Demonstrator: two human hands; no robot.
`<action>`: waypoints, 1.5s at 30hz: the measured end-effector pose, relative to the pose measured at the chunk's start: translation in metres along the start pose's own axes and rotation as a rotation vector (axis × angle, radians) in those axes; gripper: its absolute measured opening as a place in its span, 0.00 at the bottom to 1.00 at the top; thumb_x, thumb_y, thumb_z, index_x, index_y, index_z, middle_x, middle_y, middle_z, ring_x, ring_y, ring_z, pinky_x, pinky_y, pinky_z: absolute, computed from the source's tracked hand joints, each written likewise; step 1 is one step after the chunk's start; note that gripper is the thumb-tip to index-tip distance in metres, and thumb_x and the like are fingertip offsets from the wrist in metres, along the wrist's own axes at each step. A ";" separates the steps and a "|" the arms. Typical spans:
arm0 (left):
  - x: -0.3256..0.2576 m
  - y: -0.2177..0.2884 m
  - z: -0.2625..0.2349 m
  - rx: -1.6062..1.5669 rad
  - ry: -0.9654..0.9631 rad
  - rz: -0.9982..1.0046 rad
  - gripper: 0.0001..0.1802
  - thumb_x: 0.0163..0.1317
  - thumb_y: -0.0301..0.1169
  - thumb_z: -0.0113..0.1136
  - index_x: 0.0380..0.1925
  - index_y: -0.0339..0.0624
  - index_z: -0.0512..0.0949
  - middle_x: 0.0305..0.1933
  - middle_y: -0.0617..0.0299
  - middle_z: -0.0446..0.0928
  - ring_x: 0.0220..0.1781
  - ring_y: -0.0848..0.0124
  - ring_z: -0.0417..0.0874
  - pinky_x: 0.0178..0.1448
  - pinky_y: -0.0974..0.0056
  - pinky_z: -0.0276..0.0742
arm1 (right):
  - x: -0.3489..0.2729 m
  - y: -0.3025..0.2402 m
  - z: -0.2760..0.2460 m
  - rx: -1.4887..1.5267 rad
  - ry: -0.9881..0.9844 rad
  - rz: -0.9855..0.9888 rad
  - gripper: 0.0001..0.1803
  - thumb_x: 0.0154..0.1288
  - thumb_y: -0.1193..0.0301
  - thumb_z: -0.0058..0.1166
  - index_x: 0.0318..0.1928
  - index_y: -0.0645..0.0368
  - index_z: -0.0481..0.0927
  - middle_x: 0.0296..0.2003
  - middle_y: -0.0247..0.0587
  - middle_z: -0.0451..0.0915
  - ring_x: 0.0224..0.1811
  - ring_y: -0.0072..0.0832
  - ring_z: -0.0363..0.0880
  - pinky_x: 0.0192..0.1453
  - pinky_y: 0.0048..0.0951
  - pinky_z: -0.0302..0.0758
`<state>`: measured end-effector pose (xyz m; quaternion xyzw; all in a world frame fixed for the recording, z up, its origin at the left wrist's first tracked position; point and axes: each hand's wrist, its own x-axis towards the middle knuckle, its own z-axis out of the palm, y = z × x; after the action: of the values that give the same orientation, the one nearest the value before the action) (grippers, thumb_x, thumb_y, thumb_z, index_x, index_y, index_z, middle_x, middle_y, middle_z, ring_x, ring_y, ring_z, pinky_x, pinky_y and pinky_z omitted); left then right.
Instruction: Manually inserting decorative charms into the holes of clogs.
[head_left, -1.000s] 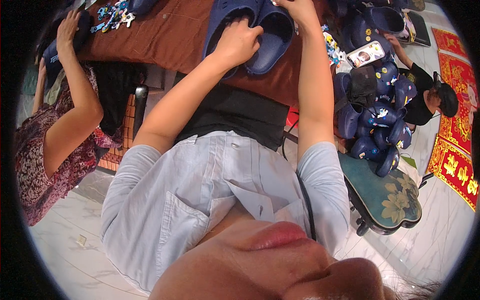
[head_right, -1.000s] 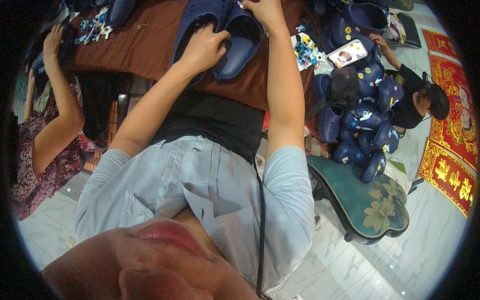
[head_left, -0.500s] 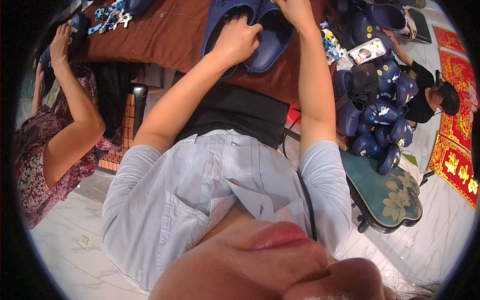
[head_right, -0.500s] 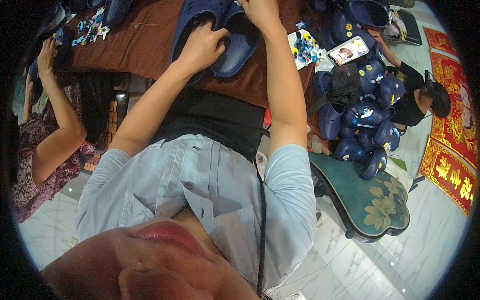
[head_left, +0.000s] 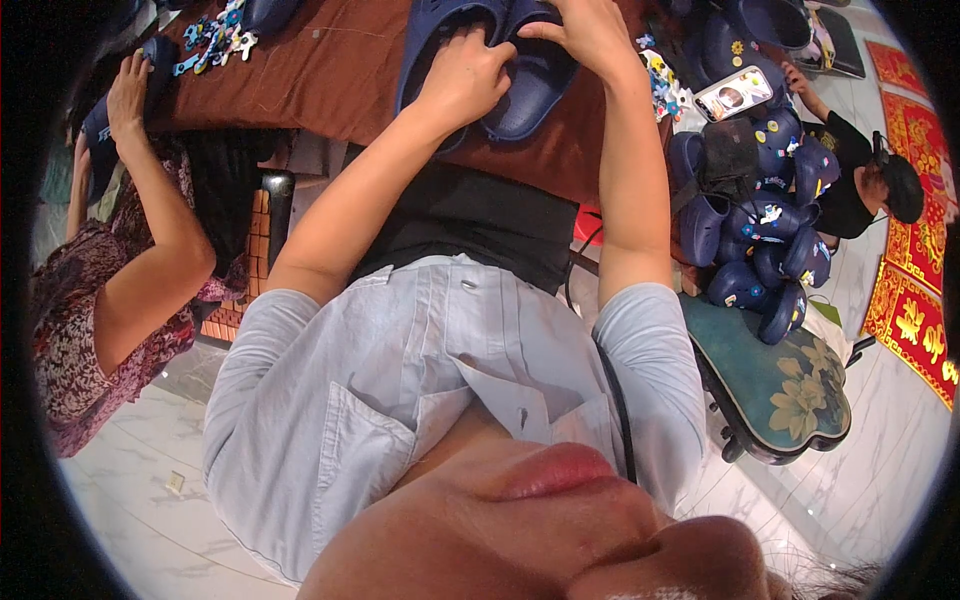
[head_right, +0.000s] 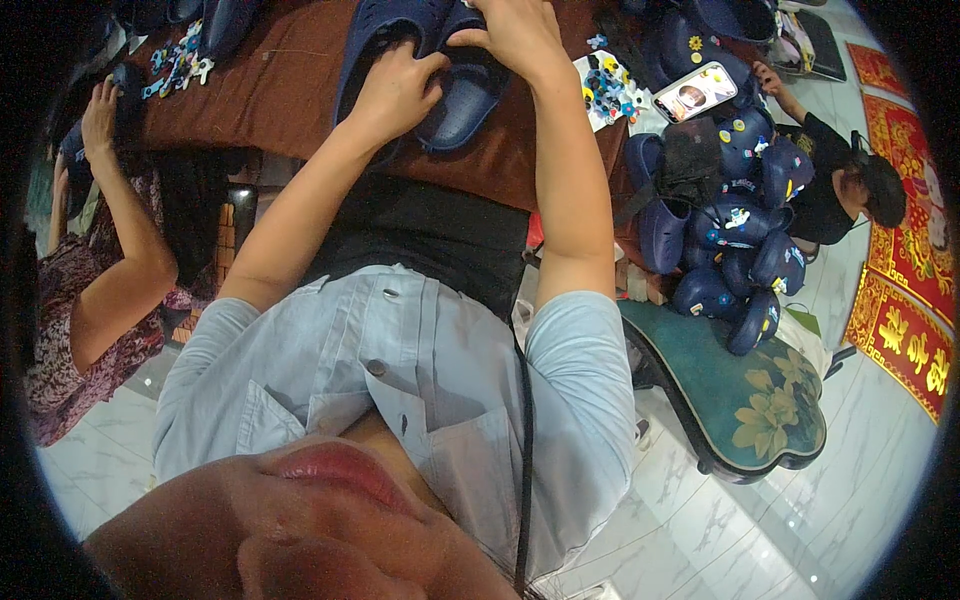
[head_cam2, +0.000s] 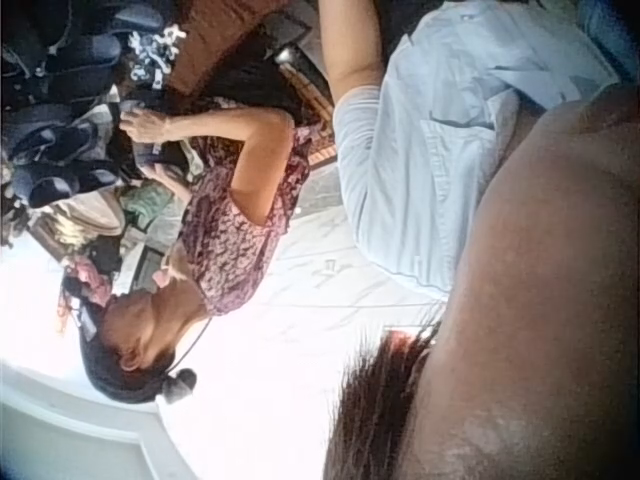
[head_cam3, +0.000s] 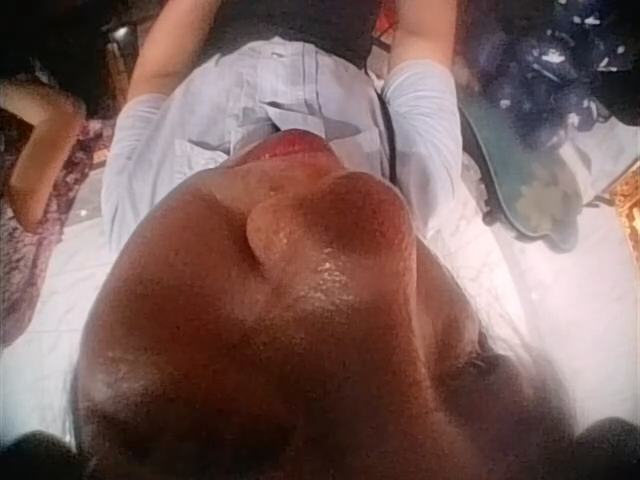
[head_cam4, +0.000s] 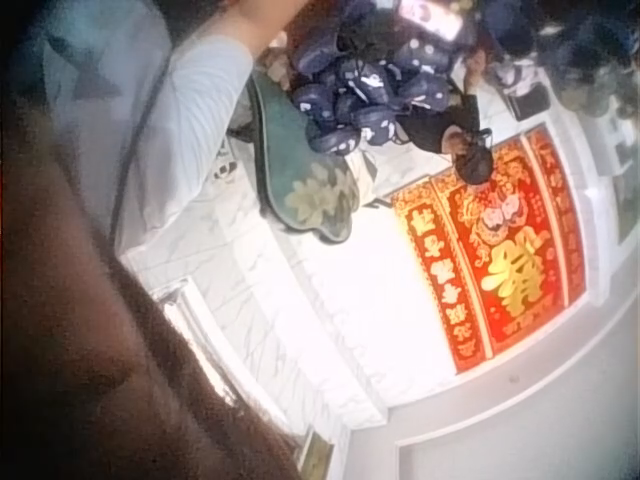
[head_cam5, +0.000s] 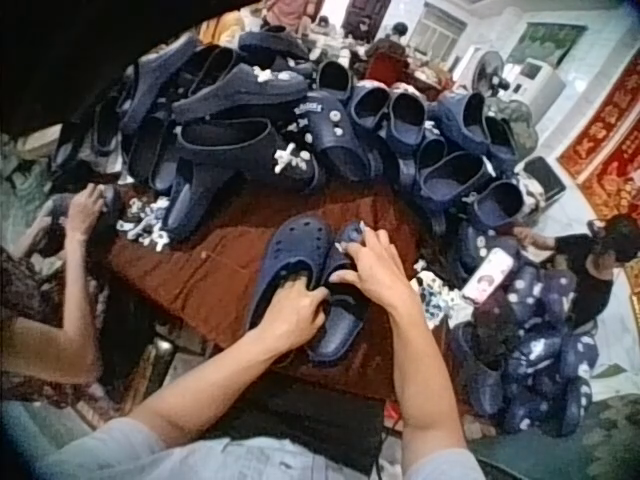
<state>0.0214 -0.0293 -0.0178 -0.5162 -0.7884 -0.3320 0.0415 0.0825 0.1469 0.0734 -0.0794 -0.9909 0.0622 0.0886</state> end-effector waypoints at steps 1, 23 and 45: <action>0.000 0.000 0.000 -0.007 -0.001 -0.003 0.17 0.55 0.31 0.63 0.47 0.48 0.81 0.41 0.43 0.76 0.48 0.46 0.78 0.54 0.47 0.75 | -0.001 -0.001 -0.001 0.001 0.000 0.002 0.30 0.51 0.56 0.70 0.53 0.59 0.82 0.63 0.61 0.68 0.62 0.54 0.65 0.65 0.49 0.67; 0.002 0.001 0.000 0.000 0.031 0.022 0.18 0.55 0.31 0.62 0.48 0.48 0.81 0.42 0.41 0.76 0.47 0.44 0.79 0.53 0.46 0.76 | -0.040 0.008 0.027 -0.035 0.651 0.045 0.12 0.57 0.67 0.65 0.42 0.54 0.87 0.39 0.44 0.82 0.46 0.42 0.77 0.54 0.42 0.72; 0.002 0.002 -0.002 -0.044 0.002 -0.002 0.17 0.58 0.31 0.61 0.50 0.50 0.80 0.42 0.38 0.74 0.46 0.41 0.78 0.53 0.46 0.75 | -0.157 0.098 0.074 -0.220 0.451 0.537 0.14 0.54 0.72 0.66 0.43 0.57 0.83 0.42 0.49 0.80 0.50 0.48 0.73 0.56 0.45 0.70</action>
<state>0.0213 -0.0288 -0.0145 -0.5159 -0.7814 -0.3498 0.0308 0.2357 0.2085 -0.0381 -0.3576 -0.8911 -0.0428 0.2761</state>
